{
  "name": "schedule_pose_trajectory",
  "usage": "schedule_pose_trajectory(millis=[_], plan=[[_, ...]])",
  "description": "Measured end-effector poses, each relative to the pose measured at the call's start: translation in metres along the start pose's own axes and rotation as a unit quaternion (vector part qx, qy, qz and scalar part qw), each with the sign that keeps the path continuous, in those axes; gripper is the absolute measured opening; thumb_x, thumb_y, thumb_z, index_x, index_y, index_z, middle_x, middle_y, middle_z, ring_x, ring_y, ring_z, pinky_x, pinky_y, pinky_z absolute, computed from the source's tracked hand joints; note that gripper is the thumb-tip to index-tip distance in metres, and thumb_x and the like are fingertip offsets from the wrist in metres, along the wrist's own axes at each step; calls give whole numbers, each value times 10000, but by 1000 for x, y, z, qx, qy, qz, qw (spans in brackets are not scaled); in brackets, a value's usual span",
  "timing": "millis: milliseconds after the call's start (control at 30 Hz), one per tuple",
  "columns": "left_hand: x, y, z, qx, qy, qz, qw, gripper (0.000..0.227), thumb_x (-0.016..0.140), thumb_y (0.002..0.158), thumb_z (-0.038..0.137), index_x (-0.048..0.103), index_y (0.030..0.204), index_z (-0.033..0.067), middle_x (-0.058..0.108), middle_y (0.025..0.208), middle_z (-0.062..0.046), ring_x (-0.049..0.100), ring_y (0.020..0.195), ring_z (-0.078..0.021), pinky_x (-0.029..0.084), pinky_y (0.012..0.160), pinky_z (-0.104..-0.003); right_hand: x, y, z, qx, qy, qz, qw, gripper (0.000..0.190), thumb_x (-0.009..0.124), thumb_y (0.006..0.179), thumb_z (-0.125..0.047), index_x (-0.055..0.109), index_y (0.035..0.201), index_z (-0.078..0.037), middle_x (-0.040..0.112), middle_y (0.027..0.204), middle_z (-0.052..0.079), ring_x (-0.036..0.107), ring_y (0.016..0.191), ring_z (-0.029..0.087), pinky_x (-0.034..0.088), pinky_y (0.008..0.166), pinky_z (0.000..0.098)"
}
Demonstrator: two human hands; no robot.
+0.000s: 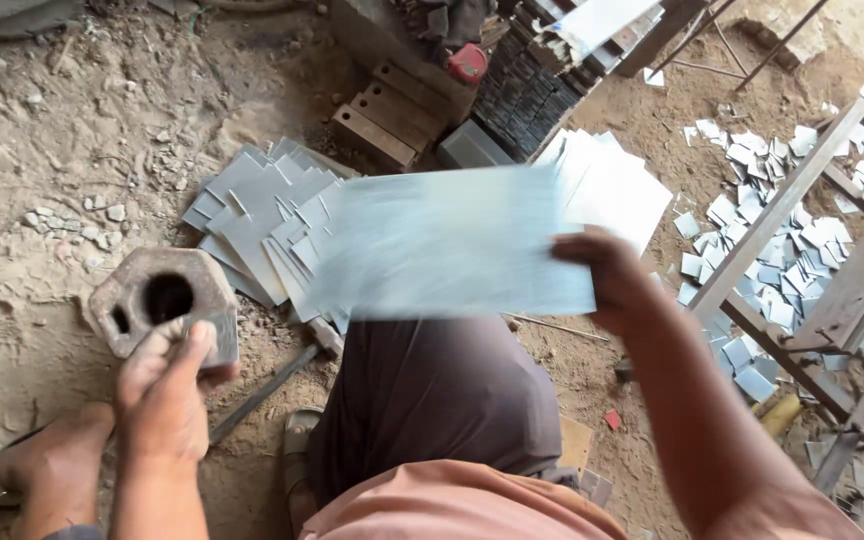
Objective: The person sits on the ground and uses a small abrasive block to smooth the edges of rectangular metal sheets. After smoothing, the person stacks the sheets into a pile.
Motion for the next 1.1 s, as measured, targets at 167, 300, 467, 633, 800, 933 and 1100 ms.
schedule_pose_trajectory(millis=[167,300,467,633,800,933,1100], plan=[[8,11,-27,-29,7,57,998,93,676,1032,163,633,1025,80,680,917,-62,644,742,-151,562,663,-298,-155,16,-5,-77,75,49,993,148,680,1013,-162,576,1019,-57,594,929,61,595,714,143,505,624,270],[-8,8,-41,-37,13,86,996,73,655,1026,151,635,1033,81,698,956,-69,644,753,-146,562,672,-295,-216,111,47,-94,164,179,965,134,636,1040,-181,556,967,-103,522,794,-14,506,646,80,443,556,202],[-33,-1,-43,-17,25,121,992,126,646,1038,144,637,1123,51,699,1028,-49,644,829,-122,546,688,-283,-219,246,86,-91,305,217,923,221,626,1022,-278,533,864,-155,477,672,-10,443,571,112,337,467,254],[-61,-13,-44,42,32,131,990,158,648,1055,100,620,1174,0,691,1047,-85,657,865,-140,566,739,-293,-198,284,127,100,52,183,977,197,578,994,-295,611,887,-134,619,744,16,449,524,117,340,446,282],[-85,-24,-70,46,40,163,985,139,646,1079,84,628,1176,-15,694,1064,-104,662,873,-156,554,731,-294,-169,267,168,86,-312,173,930,393,848,895,-361,694,903,1,648,723,82,450,514,138,385,459,279],[-87,-14,-98,4,69,185,980,143,644,1036,101,660,1150,16,702,1049,-89,669,860,-154,552,712,-300,-130,253,199,97,-307,153,934,384,841,858,-315,701,881,42,695,751,106,545,514,195,400,440,340],[-68,-1,-95,42,120,149,981,183,650,1025,139,689,1130,-7,693,1014,-34,608,896,-101,515,783,-254,-135,263,223,119,-18,165,979,294,794,900,-253,670,1058,-38,553,759,32,462,567,141,352,464,318]])
Point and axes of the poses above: each hand's wrist, its own y-axis towards the middle knuckle, its own x-axis out of the palm, z = x × y, the point moved 7 cm from there along y, towards the middle knuckle
